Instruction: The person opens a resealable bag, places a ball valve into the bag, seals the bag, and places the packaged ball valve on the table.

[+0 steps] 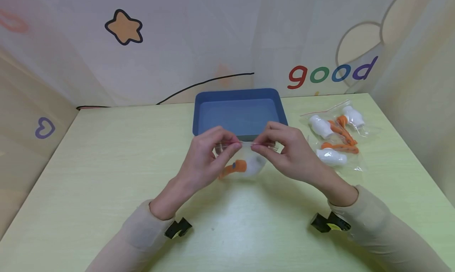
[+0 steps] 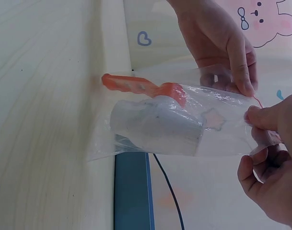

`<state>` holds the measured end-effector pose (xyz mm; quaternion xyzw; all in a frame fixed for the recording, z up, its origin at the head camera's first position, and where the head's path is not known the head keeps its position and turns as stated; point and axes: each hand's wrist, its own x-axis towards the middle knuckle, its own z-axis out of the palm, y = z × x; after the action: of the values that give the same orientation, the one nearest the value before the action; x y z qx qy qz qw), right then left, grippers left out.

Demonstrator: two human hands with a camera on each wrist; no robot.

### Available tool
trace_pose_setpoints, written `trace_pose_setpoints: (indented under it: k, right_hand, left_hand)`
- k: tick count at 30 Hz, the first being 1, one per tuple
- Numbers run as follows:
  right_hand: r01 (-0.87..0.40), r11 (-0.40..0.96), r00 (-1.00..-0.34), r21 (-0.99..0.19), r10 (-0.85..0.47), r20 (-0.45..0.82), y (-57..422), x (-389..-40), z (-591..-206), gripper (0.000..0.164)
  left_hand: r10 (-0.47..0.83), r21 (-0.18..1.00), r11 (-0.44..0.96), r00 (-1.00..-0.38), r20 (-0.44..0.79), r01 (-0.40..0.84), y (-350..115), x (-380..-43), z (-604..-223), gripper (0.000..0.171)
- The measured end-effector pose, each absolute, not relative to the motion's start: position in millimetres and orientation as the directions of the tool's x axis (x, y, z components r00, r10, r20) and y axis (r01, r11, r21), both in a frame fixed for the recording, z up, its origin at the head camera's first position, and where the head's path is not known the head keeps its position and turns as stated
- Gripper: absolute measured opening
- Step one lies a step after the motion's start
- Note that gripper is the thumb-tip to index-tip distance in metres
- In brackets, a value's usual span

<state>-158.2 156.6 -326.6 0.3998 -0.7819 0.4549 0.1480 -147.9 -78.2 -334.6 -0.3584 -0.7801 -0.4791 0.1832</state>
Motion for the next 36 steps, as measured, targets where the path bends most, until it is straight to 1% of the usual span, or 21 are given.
trace_pose_setpoints:
  k: [4, 9, 23, 28, 36]
  right_hand:
    - [-0.760, 0.276, -0.638, -0.589, -0.491, 0.593, 156.5, -157.0, -326.1, 0.017]
    - [-0.757, 0.283, -0.642, -0.589, -0.487, 0.592, 156.2, -156.6, -325.7, 0.017]
    - [-0.727, 0.277, -0.668, -0.628, -0.498, 0.553, 155.5, -157.1, -325.5, 0.018]
    - [-0.731, 0.259, -0.661, -0.631, -0.498, 0.561, 153.9, -158.3, -325.6, 0.017]
    - [-0.721, 0.282, -0.673, -0.633, -0.501, 0.544, 152.2, -158.0, -324.9, 0.013]
  left_hand:
    - [0.386, 0.625, 0.294, -0.688, 0.614, 0.723, -78.6, -147.6, -334.9, 0.002]
    - [0.408, 0.624, 0.315, -0.696, 0.591, 0.715, -78.0, -147.2, -335.3, 0.006]
    - [0.413, 0.574, 0.317, -0.655, 0.633, 0.755, -75.4, -147.4, -337.9, 0.004]
    - [0.403, 0.566, 0.315, -0.647, 0.647, 0.762, -75.1, -146.4, -336.8, 0.004]
    - [0.408, 0.572, 0.315, -0.653, 0.639, 0.757, -75.1, -146.0, -337.5, 0.004]
